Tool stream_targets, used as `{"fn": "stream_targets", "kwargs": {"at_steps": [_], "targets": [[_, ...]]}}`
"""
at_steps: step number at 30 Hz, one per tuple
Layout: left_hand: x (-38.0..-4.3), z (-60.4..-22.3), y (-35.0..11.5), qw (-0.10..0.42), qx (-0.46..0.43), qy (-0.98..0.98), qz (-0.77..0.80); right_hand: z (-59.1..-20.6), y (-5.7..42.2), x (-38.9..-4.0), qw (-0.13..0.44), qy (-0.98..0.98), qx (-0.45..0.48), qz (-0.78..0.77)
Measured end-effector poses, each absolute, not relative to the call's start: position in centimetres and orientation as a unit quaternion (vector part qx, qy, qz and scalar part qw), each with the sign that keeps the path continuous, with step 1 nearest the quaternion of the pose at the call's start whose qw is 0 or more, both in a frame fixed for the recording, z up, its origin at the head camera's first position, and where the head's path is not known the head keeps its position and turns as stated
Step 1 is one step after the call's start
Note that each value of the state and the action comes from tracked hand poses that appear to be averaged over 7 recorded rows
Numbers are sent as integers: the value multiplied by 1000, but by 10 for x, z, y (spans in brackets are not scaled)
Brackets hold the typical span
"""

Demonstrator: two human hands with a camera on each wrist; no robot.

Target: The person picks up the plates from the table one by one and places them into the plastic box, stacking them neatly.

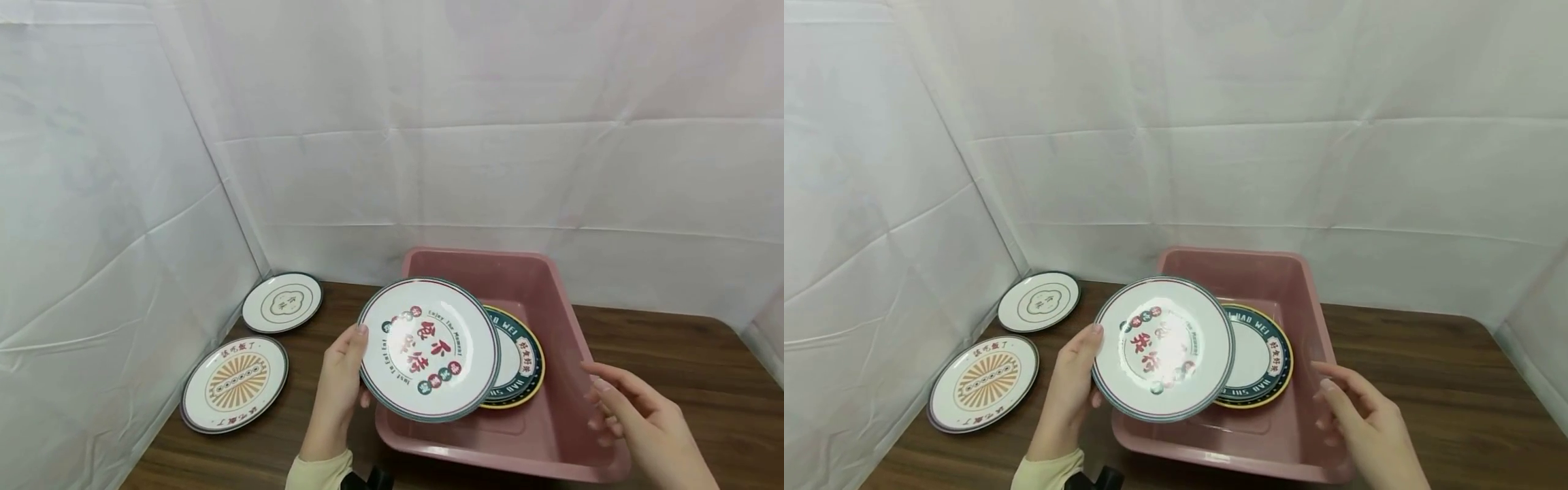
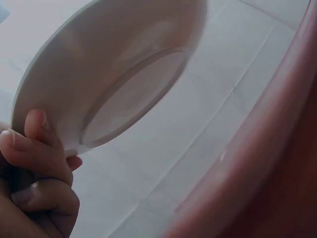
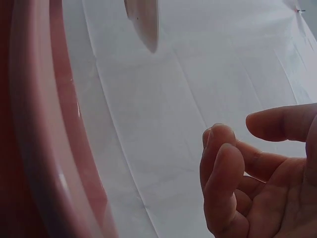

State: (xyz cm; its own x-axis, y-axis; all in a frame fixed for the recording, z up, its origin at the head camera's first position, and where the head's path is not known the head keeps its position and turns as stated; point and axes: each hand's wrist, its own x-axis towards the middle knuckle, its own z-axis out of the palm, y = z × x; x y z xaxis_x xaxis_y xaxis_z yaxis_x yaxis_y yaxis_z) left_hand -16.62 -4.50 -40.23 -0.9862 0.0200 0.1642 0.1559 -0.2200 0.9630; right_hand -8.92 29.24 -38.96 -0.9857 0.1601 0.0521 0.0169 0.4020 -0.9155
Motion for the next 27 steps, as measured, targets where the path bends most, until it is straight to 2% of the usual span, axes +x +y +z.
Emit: {"fn": "stream_targets", "kwargs": {"at_steps": [7, 14, 21, 27], "targets": [[-156, -396, -35, 12, -116, -640, -759, -389, 275, -89, 59, -832, -32, 550], [-151, -396, -23, -47, -150, -636, -755, -389, 263, -91, 63, -846, -37, 528], [-150, -398, -17, -91, -213, -638, -734, -391, 261, -91, 44, -848, -33, 527], [-149, -399, -12, -96, -220, -632, -737, -394, 256, -91, 77, -845, -25, 529]]}}
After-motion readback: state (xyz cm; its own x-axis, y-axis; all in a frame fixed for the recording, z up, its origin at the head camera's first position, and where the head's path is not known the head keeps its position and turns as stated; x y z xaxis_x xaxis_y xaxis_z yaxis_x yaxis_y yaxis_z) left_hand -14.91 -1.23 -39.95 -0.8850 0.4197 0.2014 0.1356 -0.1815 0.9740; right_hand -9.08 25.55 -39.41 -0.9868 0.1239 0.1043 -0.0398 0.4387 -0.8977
